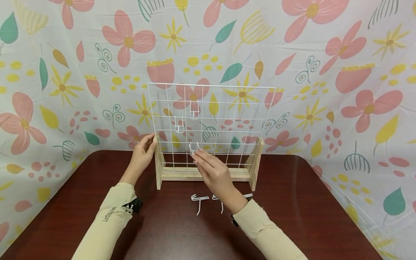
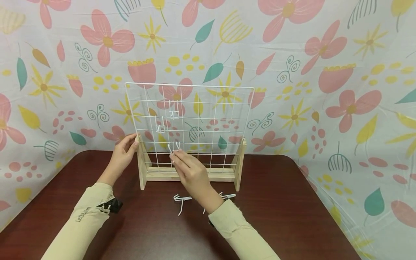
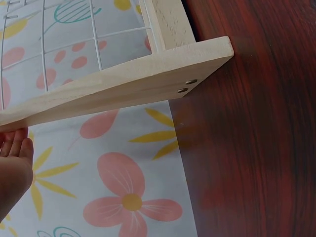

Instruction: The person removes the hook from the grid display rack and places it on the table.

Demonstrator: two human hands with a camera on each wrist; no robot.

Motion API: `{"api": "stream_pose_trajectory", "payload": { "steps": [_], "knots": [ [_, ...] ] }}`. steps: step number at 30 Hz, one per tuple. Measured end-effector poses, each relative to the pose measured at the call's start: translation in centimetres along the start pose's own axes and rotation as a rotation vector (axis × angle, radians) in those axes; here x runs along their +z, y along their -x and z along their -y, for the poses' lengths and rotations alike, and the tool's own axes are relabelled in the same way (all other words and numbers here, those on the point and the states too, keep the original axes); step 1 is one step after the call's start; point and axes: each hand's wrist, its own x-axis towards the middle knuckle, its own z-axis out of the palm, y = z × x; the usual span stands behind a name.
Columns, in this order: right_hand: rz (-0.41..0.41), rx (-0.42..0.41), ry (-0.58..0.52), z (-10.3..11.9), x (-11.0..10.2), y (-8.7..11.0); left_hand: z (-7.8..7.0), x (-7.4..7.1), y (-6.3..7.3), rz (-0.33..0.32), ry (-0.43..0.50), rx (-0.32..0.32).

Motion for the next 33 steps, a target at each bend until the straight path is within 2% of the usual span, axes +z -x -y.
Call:
{"api": "stream_pose_trajectory", "payload": {
  "steps": [7,17,29,33],
  "knots": [
    [0.04,-0.054,-0.002,0.4,0.3,0.6,-0.1,0.0,0.2,0.0,0.023,-0.005],
    [0.083,-0.12,-0.002,0.9,1.0,1.3,0.0,0.0,0.3,-0.001,0.006,-0.002],
    [0.212,-0.214,0.043,1.0,1.2,1.9,0.0,0.0,-0.1,0.004,0.008,-0.008],
    [0.247,-0.245,0.055,1.0,1.2,2.3,-0.7,0.0,0.1,0.011,0.006,-0.019]
  ]
}}
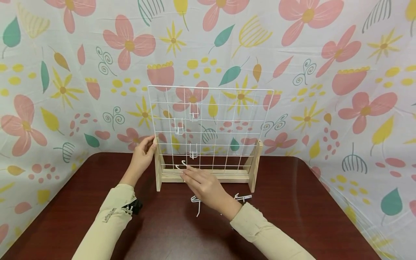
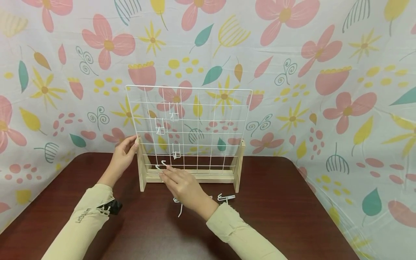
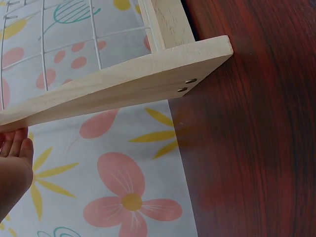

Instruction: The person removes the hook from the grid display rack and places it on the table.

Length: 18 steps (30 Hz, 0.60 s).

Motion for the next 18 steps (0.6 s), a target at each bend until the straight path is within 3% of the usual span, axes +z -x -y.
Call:
{"api": "stream_pose_trajectory", "payload": {
  "steps": [7,18],
  "knots": [
    [0.064,-0.063,0.04,0.1,0.3,0.9,-3.2,0.1,1.1,0.013,-0.012,-0.02],
    [0.139,-0.119,0.08,0.5,0.7,1.8,-3.2,0.1,1.1,0.009,0.009,-0.01]
  ]
}}
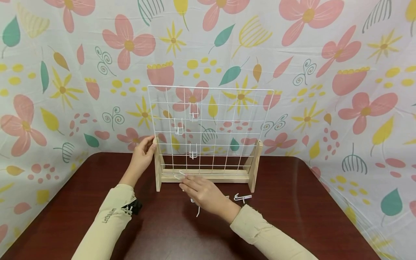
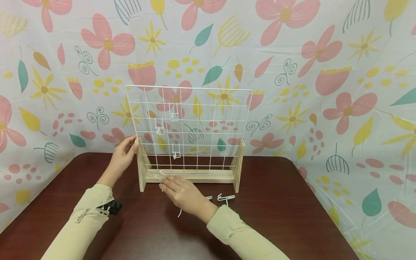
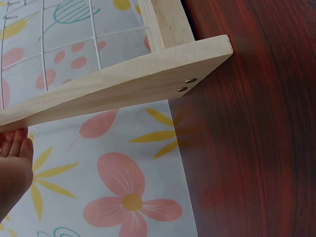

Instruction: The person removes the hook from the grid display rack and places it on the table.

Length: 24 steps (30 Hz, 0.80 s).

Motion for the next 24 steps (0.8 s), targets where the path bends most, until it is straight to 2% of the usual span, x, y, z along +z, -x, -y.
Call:
{"api": "stream_pose_trajectory", "payload": {
  "steps": [6,13,20,24],
  "knots": [
    [0.02,-0.041,0.019,0.5,0.3,0.2,0.5,0.1,0.1,0.005,-0.018,0.003],
    [0.078,-0.085,0.043,0.9,0.7,0.3,0.6,0.0,0.0,0.003,0.01,-0.026],
    [0.174,-0.075,0.028,1.4,0.9,0.1,3.5,-0.2,-1.1,-0.008,0.009,-0.009],
    [0.24,-0.08,0.043,1.7,0.9,-0.1,3.8,-0.1,-1.3,-0.018,0.008,0.021]
  ]
}}
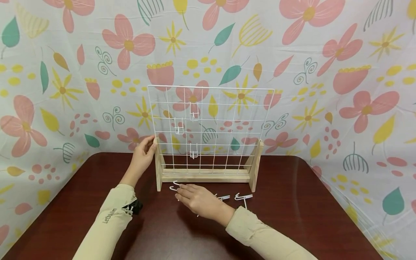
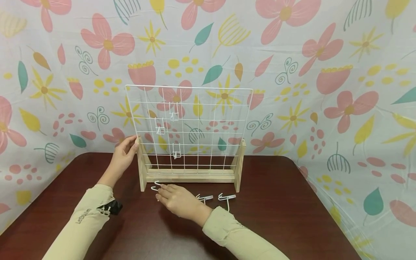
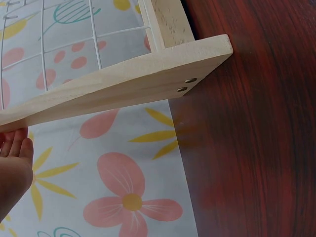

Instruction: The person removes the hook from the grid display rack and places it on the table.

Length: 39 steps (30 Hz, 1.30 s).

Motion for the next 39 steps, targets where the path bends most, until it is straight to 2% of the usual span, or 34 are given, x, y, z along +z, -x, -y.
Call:
{"api": "stream_pose_trajectory", "payload": {
  "steps": [7,13,21,25,28,32,35,39],
  "knots": [
    [0.107,-0.037,0.057,0.6,0.2,-0.5,0.1,0.1,0.1,-0.014,-0.004,0.033],
    [0.212,-0.054,0.051,1.0,0.3,-0.8,0.3,0.1,0.2,-0.02,-0.002,0.045],
    [0.286,-0.069,0.074,1.2,0.5,-1.2,-0.1,0.1,0.2,0.001,0.007,0.022],
    [0.311,-0.063,0.081,1.2,0.8,-1.2,-0.3,0.0,0.1,0.009,0.009,0.005],
    [0.319,-0.059,0.078,1.3,1.0,-1.3,-1.7,-0.1,0.4,0.017,-0.004,-0.015],
    [0.321,-0.059,0.067,1.4,1.2,-1.4,-1.8,-0.1,0.4,0.019,-0.017,-0.024],
    [0.321,-0.063,0.062,1.4,1.4,-1.4,-0.4,-0.1,0.0,0.008,-0.021,-0.006],
    [0.323,-0.067,0.054,1.5,1.6,-1.4,0.0,-0.1,0.0,-0.002,-0.033,0.013]
  ]
}}
